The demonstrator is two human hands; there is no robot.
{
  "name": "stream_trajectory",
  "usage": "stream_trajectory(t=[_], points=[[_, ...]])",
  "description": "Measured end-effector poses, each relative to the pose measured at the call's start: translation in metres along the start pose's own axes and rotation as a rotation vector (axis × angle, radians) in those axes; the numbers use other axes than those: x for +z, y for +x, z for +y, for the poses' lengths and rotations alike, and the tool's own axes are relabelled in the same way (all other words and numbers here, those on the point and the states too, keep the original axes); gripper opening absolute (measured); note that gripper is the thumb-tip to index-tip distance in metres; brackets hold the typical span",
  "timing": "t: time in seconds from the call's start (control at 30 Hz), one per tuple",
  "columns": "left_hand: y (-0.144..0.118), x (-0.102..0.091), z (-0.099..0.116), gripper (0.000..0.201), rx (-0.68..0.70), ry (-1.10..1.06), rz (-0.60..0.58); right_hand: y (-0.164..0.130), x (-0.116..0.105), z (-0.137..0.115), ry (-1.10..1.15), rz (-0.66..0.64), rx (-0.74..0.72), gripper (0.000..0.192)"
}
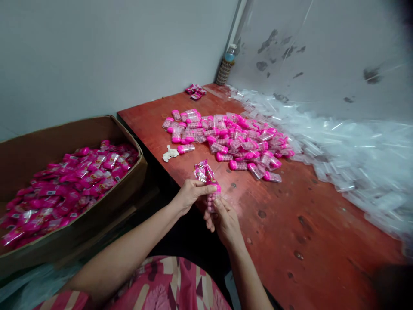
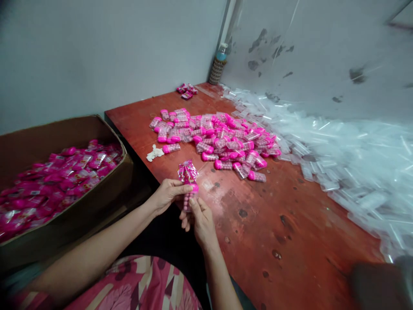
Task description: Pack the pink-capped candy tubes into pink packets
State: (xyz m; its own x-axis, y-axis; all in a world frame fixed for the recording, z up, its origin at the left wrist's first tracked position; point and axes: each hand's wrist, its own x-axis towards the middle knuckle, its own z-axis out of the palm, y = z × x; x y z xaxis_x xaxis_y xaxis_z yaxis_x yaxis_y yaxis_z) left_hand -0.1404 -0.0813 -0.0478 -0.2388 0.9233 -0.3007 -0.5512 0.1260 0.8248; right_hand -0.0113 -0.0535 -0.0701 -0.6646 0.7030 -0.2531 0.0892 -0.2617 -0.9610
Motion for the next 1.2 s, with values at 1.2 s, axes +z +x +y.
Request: stream_trajectory(t=[1.2], points=[[-0.02,-0.011,-0.011,0.024,-0.053,-0.219,-0.087,0.003,0.009,-0.008,0.197,0.005,-0.122,0.02]])
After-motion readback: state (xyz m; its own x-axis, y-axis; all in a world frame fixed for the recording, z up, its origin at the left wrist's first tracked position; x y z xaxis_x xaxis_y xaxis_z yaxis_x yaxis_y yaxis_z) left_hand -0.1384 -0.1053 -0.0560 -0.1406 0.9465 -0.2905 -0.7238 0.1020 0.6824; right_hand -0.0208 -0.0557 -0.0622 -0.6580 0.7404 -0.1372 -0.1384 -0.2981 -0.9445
